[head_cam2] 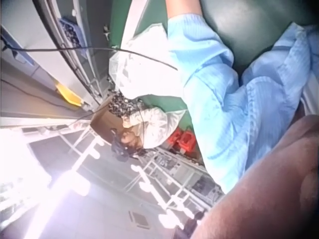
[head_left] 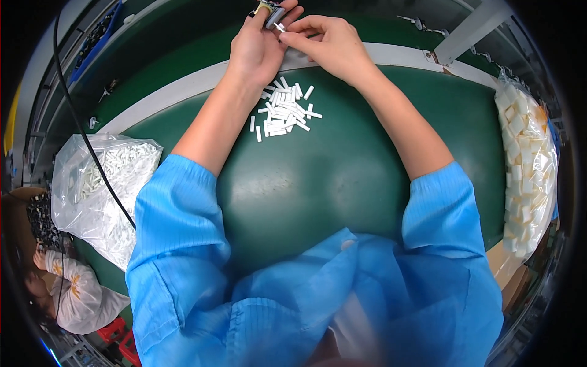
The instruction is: The person assembles small white plastic pins onto an electronic motor assembly by hand.
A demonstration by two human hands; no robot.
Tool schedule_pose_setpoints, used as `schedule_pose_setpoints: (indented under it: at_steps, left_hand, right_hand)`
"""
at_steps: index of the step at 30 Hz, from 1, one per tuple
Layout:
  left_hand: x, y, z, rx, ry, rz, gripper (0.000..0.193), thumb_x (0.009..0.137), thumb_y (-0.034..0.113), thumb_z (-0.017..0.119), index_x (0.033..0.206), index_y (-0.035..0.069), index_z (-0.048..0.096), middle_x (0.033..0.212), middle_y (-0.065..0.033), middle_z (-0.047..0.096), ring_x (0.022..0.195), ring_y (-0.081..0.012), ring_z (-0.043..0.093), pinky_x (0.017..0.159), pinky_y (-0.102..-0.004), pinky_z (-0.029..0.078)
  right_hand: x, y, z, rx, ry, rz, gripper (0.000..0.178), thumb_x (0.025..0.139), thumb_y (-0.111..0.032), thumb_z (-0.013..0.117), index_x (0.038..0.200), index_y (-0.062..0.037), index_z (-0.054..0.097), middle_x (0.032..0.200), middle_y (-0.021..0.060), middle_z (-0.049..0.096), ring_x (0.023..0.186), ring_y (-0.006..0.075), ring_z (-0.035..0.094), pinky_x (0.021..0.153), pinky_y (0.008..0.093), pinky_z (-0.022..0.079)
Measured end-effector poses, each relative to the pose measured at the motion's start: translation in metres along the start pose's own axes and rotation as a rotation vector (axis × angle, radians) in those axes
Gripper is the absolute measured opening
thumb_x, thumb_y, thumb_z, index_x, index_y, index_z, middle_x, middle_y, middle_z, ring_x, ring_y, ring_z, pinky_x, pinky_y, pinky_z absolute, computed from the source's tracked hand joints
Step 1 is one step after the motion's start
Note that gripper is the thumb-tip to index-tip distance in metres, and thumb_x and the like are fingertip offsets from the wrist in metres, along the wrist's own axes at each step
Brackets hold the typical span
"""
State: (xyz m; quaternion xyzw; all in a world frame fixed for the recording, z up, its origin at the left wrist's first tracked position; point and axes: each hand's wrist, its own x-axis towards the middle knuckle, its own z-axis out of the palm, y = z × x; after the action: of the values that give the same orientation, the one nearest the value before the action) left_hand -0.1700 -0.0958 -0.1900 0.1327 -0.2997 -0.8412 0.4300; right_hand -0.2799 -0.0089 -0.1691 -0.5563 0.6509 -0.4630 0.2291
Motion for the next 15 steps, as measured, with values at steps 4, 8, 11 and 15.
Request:
schedule_pose_setpoints:
  at_steps: [4,8,11,15]
  left_hand:
    - [-0.003,-0.010,0.003,0.113,-0.032,0.032,0.030,0.101,0.023,0.035,0.113,0.001,0.051,0.115,-0.0147,0.058,0.110,-0.0263,0.054,0.095,-0.0412,0.044]
    - [-0.004,-0.013,-0.001,0.133,-0.030,0.035,0.025,0.100,0.021,0.038,0.107,0.002,0.053,0.110,-0.0138,0.060,0.107,-0.0260,0.056,0.093,-0.0390,0.046]
    - [-0.005,-0.015,-0.001,0.120,-0.026,0.030,0.023,0.100,0.020,0.038,0.105,0.004,0.053,0.106,-0.0130,0.062,0.103,-0.0252,0.057,0.092,-0.0379,0.046]
    - [-0.005,-0.017,-0.001,0.148,0.009,0.049,0.023,0.100,0.020,0.038,0.105,0.003,0.053,0.106,-0.0131,0.061,0.102,-0.0246,0.057,0.091,-0.0375,0.046]
  right_hand:
    - [0.007,0.021,0.004,0.304,-0.055,0.040,0.024,0.085,-0.022,0.068,0.094,0.0005,0.069,0.074,0.0033,0.063,0.065,0.0081,0.056,0.060,0.0211,0.046]
    - [0.007,0.021,0.003,0.300,-0.051,0.057,0.022,0.085,-0.021,0.068,0.092,0.0004,0.070,0.072,0.0020,0.062,0.065,0.0071,0.054,0.059,0.0203,0.045]
    - [0.008,0.026,0.003,0.272,-0.036,0.034,0.021,0.085,-0.020,0.068,0.091,0.0001,0.070,0.072,0.0011,0.060,0.064,0.0066,0.053,0.058,0.0200,0.043]
    - [0.008,0.025,0.007,0.305,-0.025,0.048,0.020,0.085,-0.019,0.068,0.092,-0.0006,0.070,0.071,0.0005,0.060,0.064,0.0063,0.052,0.057,0.0197,0.043]
